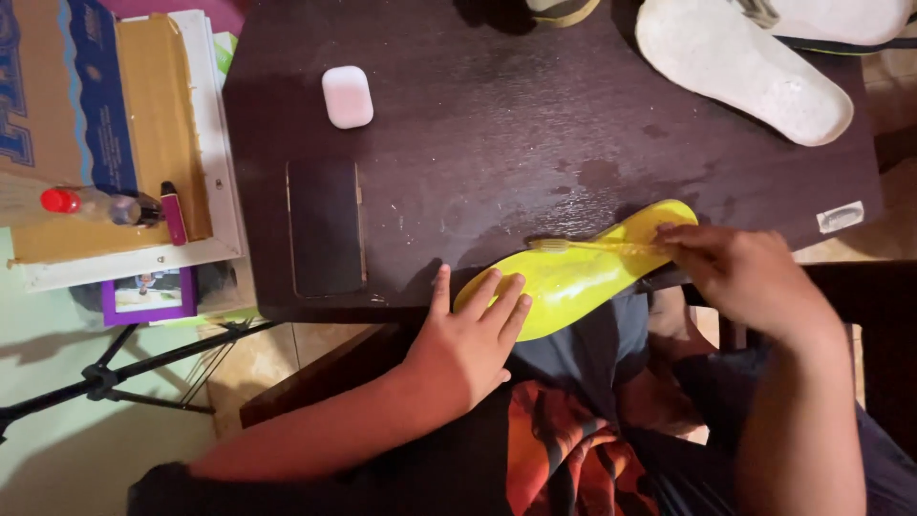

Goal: The person paints a yellow shoe insole with a brush, applying a clear or light-colored liquid across the entire surface. They hold the insole steady with one hand while brushing with the other, occasionally repositioning the insole to cover all areas.

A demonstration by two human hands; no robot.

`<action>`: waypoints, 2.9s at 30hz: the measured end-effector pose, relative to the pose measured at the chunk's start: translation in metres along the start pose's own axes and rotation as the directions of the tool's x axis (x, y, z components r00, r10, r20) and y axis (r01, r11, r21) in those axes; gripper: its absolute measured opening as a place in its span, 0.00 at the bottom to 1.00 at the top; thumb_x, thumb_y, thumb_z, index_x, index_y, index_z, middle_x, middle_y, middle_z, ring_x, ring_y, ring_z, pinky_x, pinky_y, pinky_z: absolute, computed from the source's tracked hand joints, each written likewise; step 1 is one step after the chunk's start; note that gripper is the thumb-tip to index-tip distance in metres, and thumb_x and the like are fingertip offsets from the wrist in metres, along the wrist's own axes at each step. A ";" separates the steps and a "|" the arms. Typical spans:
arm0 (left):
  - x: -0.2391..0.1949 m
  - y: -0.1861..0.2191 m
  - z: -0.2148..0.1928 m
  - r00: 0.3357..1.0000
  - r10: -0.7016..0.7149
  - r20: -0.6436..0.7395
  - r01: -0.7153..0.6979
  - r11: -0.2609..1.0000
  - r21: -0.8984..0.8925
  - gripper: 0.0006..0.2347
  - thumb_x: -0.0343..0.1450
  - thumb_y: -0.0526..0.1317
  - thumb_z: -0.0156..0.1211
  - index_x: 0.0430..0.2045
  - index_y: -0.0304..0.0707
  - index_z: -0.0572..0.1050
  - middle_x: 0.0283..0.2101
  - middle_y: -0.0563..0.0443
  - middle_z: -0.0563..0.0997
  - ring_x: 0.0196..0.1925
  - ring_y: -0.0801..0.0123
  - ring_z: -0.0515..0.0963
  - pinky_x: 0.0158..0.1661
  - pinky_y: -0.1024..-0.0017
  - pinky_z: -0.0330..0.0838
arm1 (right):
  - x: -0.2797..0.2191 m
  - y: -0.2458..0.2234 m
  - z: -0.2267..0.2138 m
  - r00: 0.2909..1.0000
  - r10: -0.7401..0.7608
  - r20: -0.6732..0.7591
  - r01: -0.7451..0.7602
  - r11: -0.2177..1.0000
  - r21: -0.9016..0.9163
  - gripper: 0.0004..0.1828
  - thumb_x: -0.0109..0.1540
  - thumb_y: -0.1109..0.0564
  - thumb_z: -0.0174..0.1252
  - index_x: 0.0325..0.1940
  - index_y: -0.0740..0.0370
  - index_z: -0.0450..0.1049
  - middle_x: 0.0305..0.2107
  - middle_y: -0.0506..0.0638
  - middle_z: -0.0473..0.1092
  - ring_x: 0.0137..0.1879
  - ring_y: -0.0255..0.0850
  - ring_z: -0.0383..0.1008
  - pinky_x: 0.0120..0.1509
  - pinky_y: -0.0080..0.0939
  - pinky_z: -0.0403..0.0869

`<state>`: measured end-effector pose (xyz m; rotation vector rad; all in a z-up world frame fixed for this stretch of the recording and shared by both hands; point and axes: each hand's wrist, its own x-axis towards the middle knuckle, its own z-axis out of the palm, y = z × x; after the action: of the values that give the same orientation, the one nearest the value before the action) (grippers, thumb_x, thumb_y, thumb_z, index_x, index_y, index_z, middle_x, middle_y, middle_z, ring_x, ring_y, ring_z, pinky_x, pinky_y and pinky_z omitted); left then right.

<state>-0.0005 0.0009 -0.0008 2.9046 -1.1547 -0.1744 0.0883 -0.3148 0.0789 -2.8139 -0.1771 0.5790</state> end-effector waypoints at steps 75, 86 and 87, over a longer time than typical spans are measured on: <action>0.006 -0.014 -0.038 0.989 -0.049 -0.140 0.053 0.998 0.022 0.31 0.59 0.62 0.67 0.57 0.59 0.71 0.62 0.53 0.72 0.65 0.60 0.69 0.51 0.29 0.63 | -0.145 0.011 0.120 0.891 0.209 -0.402 -0.084 0.948 0.306 0.18 0.66 0.53 0.54 0.59 0.51 0.78 0.44 0.52 0.80 0.47 0.46 0.82 0.50 0.46 0.76; 0.004 -0.021 -0.032 0.984 -0.085 -0.157 0.112 0.979 0.169 0.40 0.56 0.71 0.65 0.65 0.66 0.66 0.59 0.51 0.70 0.59 0.61 0.69 0.50 0.37 0.66 | -0.144 0.036 0.140 0.849 0.326 -0.416 -0.262 0.943 0.204 0.17 0.68 0.52 0.53 0.60 0.50 0.77 0.50 0.54 0.79 0.52 0.53 0.80 0.50 0.54 0.75; 0.006 -0.021 -0.032 0.982 -0.089 -0.165 0.116 0.980 0.163 0.41 0.56 0.71 0.66 0.65 0.65 0.67 0.59 0.51 0.70 0.59 0.61 0.70 0.50 0.38 0.66 | -0.144 0.033 0.132 0.815 0.329 -0.477 -0.280 0.944 0.174 0.19 0.70 0.53 0.52 0.65 0.52 0.76 0.52 0.56 0.78 0.54 0.55 0.80 0.49 0.56 0.75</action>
<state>0.0221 0.0111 0.0297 3.0612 -1.0450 0.1594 -0.0939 -0.3400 0.0058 -2.7995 0.4021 -0.1064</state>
